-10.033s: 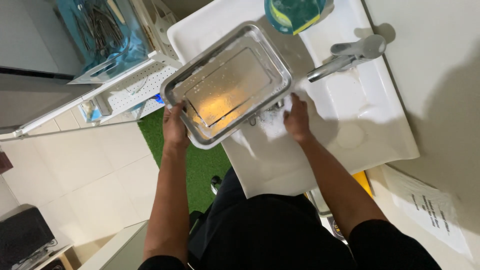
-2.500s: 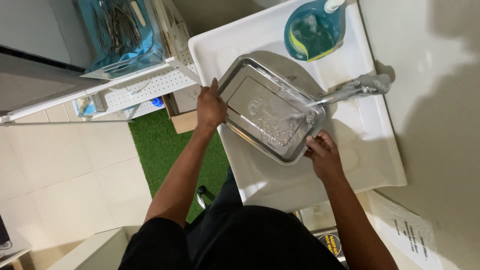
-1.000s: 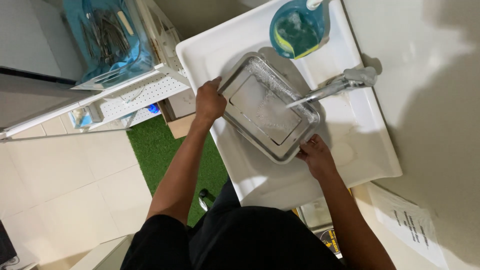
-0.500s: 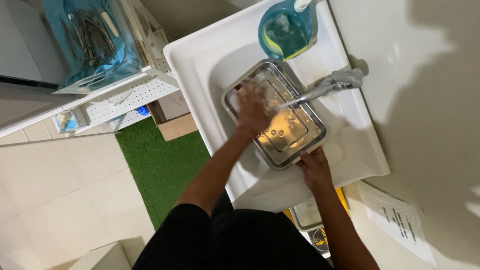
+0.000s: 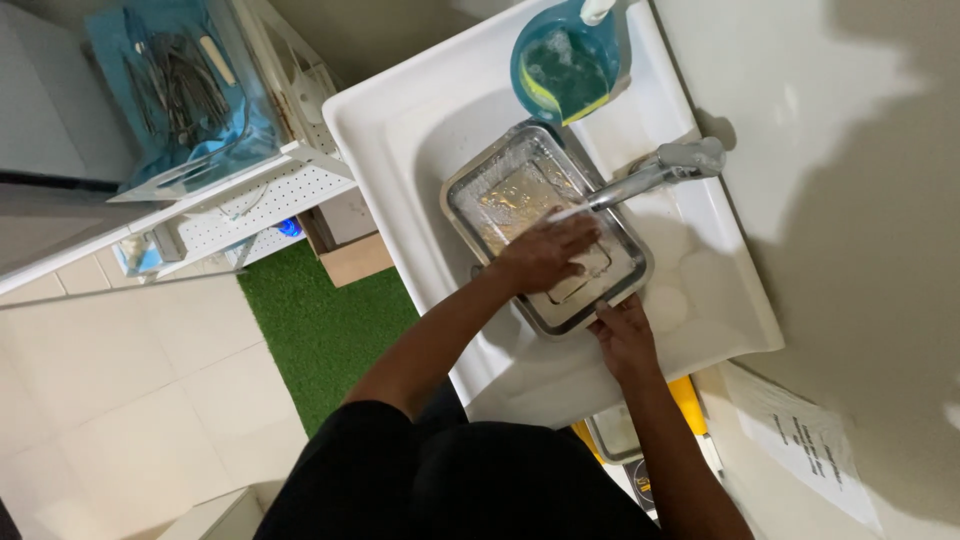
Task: Washing metal trays and surgical instruments in a sink with running water and soap.
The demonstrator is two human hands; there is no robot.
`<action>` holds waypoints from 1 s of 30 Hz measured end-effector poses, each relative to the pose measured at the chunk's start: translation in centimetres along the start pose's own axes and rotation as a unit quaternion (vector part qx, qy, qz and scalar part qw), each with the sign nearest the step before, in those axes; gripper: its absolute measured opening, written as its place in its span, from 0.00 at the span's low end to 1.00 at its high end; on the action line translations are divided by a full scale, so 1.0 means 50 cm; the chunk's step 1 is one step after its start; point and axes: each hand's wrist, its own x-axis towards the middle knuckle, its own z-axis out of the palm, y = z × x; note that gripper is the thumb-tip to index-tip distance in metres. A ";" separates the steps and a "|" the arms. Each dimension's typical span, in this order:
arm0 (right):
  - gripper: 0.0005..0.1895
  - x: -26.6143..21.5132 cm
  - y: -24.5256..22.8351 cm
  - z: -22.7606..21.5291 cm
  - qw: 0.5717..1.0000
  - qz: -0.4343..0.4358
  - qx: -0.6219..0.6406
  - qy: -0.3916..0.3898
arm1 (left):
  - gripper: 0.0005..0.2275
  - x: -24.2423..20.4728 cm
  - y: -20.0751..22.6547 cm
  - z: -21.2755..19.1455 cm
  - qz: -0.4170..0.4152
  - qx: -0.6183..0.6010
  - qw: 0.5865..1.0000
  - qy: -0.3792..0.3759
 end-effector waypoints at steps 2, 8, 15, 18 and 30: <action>0.21 0.006 0.008 -0.026 1.000 -0.002 -0.002 -0.013 | 0.28 -0.001 -0.041 0.001 -0.091 -0.040 0.994 0.048; 0.22 0.019 0.001 -0.052 1.000 0.008 -0.025 -0.009 | 0.26 -0.052 -0.112 -0.096 -0.285 0.126 0.934 0.173; 0.22 0.043 -0.021 -0.082 0.998 0.007 -0.053 -0.036 | 0.14 -0.142 -0.130 -0.204 -0.367 -0.167 0.889 0.217; 0.22 0.061 -0.020 -0.086 0.996 0.005 -0.086 -0.021 | 0.13 -0.176 -0.186 -0.160 -0.288 -0.133 0.901 0.297; 0.18 0.236 0.055 -0.027 0.999 0.006 -0.040 -0.022 | 0.12 -0.287 -0.055 -0.340 -0.324 -0.161 0.868 0.340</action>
